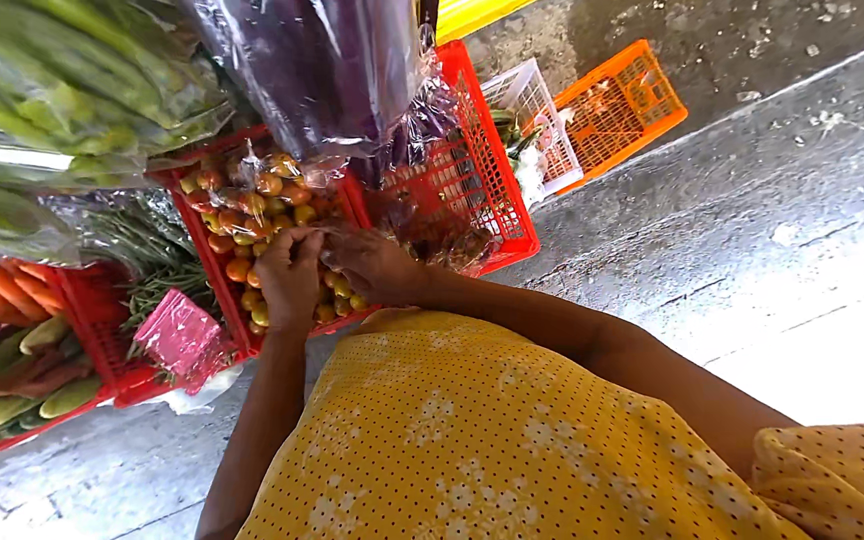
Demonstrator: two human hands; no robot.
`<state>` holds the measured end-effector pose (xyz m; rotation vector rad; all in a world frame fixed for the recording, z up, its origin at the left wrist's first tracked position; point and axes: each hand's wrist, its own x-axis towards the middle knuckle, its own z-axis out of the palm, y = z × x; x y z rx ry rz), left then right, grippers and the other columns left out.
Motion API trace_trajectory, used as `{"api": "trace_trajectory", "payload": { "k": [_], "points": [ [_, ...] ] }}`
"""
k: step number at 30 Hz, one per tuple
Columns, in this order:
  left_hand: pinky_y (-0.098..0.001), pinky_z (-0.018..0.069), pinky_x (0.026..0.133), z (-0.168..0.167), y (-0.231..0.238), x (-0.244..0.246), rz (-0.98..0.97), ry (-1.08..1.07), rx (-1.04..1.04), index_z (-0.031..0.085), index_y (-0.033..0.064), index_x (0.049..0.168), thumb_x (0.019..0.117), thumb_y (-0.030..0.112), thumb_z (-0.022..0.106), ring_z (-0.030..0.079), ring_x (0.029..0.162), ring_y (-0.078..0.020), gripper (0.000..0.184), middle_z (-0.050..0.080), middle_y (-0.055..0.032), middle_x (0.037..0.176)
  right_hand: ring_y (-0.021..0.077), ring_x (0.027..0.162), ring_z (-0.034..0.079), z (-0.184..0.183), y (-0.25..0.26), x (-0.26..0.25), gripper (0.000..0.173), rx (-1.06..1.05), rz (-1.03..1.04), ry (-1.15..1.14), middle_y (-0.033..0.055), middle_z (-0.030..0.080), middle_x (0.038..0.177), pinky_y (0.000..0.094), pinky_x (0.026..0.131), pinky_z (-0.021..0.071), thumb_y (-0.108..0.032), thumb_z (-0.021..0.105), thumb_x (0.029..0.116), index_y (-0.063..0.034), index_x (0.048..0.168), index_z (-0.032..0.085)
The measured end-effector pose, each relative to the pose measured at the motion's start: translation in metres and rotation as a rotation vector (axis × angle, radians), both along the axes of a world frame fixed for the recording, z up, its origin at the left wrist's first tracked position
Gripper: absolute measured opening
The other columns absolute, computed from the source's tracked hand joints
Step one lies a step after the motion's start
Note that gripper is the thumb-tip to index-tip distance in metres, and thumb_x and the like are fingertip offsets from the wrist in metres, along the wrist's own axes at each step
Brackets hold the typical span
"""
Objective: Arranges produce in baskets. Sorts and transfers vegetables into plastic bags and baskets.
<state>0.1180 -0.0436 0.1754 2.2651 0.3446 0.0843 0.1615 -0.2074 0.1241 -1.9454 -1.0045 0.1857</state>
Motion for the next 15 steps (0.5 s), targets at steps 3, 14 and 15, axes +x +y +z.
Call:
{"api": "trace_trajectory", "payload": {
  "k": [3,14,15],
  "points": [
    [-0.0257,0.0546,0.072,0.010,0.002,0.013,0.023,-0.002,-0.025,0.071,0.0038,0.109,0.1012,0.019,0.063,0.064,0.077,-0.0061,0.019,0.071,-0.0050,0.097,0.0406,0.130,0.054,-0.005,-0.005,0.010,0.064,0.093,-0.197,-0.053,0.0200,0.055,0.144,0.0595,0.100,0.0495,-0.017,0.086,0.0717,-0.0084,0.131,0.064],
    [-0.0177,0.0514,0.085,0.037,-0.069,0.080,-0.333,-0.210,-0.099,0.069,0.0019,0.106,0.1014,0.014,0.060,0.063,0.093,-0.0005,0.016,0.069,-0.0036,0.102,0.0362,0.102,0.072,0.030,-0.081,0.054,0.030,-0.198,-0.309,0.208,0.0217,0.072,0.113,0.0528,0.092,0.0562,-0.004,0.049,0.1027,0.0031,0.127,0.066],
    [-0.0190,0.0518,0.082,0.031,-0.070,0.087,-0.330,-0.167,-0.115,0.067,0.0022,0.107,0.1021,0.015,0.059,0.063,0.091,-0.0010,0.016,0.068,-0.0032,0.102,0.0369,0.098,0.073,0.028,-0.089,0.054,0.030,-0.213,-0.338,0.195,0.0220,0.072,0.110,0.0531,0.089,0.0568,-0.003,0.048,0.1023,0.0026,0.126,0.066]
  ]
}}
